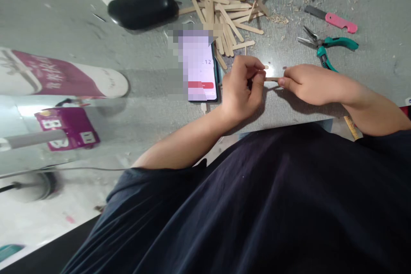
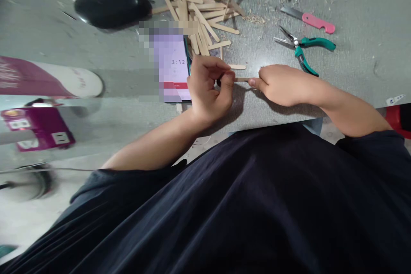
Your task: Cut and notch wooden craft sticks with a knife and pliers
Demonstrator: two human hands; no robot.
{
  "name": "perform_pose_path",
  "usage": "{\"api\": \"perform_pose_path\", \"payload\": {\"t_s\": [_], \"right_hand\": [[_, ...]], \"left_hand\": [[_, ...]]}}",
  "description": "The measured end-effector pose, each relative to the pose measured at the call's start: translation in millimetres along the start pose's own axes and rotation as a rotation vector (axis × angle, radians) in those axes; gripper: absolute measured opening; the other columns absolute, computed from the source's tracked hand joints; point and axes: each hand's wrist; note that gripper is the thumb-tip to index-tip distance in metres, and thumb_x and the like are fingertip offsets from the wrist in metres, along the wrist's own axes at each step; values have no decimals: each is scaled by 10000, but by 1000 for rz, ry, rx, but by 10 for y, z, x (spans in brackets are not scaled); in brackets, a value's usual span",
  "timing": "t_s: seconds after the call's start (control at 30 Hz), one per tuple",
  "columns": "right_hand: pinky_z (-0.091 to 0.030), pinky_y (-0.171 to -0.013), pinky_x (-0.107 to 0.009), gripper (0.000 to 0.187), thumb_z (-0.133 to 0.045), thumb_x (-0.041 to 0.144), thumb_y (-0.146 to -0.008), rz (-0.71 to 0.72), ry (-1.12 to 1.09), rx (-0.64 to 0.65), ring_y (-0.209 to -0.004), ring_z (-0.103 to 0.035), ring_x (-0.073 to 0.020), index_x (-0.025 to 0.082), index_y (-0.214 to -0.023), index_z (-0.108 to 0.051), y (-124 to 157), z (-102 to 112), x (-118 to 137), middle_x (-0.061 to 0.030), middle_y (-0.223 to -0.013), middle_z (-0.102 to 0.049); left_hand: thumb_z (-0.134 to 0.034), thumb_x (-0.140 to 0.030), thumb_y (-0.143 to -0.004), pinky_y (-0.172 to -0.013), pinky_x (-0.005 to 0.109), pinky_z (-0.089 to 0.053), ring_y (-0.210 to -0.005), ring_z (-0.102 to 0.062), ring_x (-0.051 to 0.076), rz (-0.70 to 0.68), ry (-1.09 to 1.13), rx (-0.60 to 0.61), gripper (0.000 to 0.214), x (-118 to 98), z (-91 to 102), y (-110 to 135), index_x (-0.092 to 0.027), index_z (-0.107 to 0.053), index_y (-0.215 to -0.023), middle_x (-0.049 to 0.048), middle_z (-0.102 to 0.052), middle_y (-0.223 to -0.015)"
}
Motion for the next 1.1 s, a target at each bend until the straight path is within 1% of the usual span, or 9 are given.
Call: {"api": "perform_pose_path", "payload": {"t_s": [0.07, 0.17, 0.33, 0.5, 0.63, 0.8, 0.93, 1.0, 1.1], "right_hand": [[-472, -862, -448, 563, -335, 634, -1220, -20, 24, 19, -1082, -756, -366, 240, -1158, -733, 16, 19, 37, -184, -1192, -826], [-469, -876, -455, 570, -328, 620, -1227, -29, 37, 23, -1130, -770, -388, 227, -1182, -739, 32, 39, 77, -202, -1238, -831], [-468, -871, -447, 558, -330, 602, -1231, -36, 46, 24, -1144, -775, -383, 224, -1199, -740, 37, 49, 85, -204, -1266, -842], [-458, -867, -461, 566, -340, 595, -1234, -44, 59, 14, -1160, -771, -405, 209, -1219, -754, 42, 49, 84, -215, -1270, -839], [-448, -865, -464, 553, -343, 567, -1237, -42, 61, 6, -1136, -762, -400, 198, -1203, -753, 49, 50, 93, -221, -1247, -833], [-422, -834, -440, 550, -356, 581, -1239, -40, 65, -1, -1117, -757, -374, 198, -1192, -748, 57, 54, 93, -212, -1248, -837], [-394, -818, -429, 559, -357, 568, -1244, -35, 55, 5, -1113, -747, -360, 167, -1189, -743, 74, 79, 110, -239, -1259, -832], [-388, -819, -429, 555, -354, 560, -1240, -30, 53, 1, -1101, -742, -360, 170, -1191, -747, 73, 82, 115, -240, -1263, -833], [-402, -833, -432, 562, -359, 579, -1227, -47, 59, -29, -1097, -748, -370, 191, -1177, -762, 55, 67, 122, -227, -1261, -838]], "left_hand": [[-514, -543, -1255, -719, 376, -629, -827, -802, 196, -21, 11, 2, 269, -6, 7, -6, -305, -634, -1293, 31, -709, -1050], [-520, -538, -1252, -715, 384, -626, -808, -792, 193, -24, 2, -8, 262, -9, 12, -8, -305, -634, -1285, 32, -702, -1049], [-537, -580, -1236, -771, 411, -645, -854, -814, 223, 39, 12, -9, 293, -18, 13, 4, -313, -650, -1269, 38, -716, -1052], [-538, -573, -1226, -767, 402, -641, -866, -821, 227, 74, -18, 11, 285, -40, 22, 12, -318, -658, -1268, 46, -739, -1064], [-570, -544, -1217, -795, 414, -663, -893, -836, 236, 108, -27, 22, 253, -39, 25, 16, -314, -660, -1271, 54, -751, -1081], [-634, -556, -1194, -825, 424, -695, -929, -863, 252, 141, -29, 38, 261, -5, 25, 22, -305, -668, -1260, 55, -756, -1080], [-603, -565, -1211, -819, 414, -704, -920, -863, 240, 137, -85, 61, 270, -9, 39, 2, -307, -664, -1263, 52, -768, -1071], [-585, -601, -1213, -788, 405, -690, -870, -842, 225, 124, -102, 48, 302, -17, 47, -18, -309, -655, -1248, 41, -751, -1033], [-538, -622, -1226, -738, 387, -660, -806, -810, 206, 64, -98, 15, 328, -19, 52, -42, -311, -640, -1241, 28, -731, -989]]}}
Point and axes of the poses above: each hand's wrist, its own y-axis away from the middle knuckle, its own z-axis out of the back of the hand, x = y × z
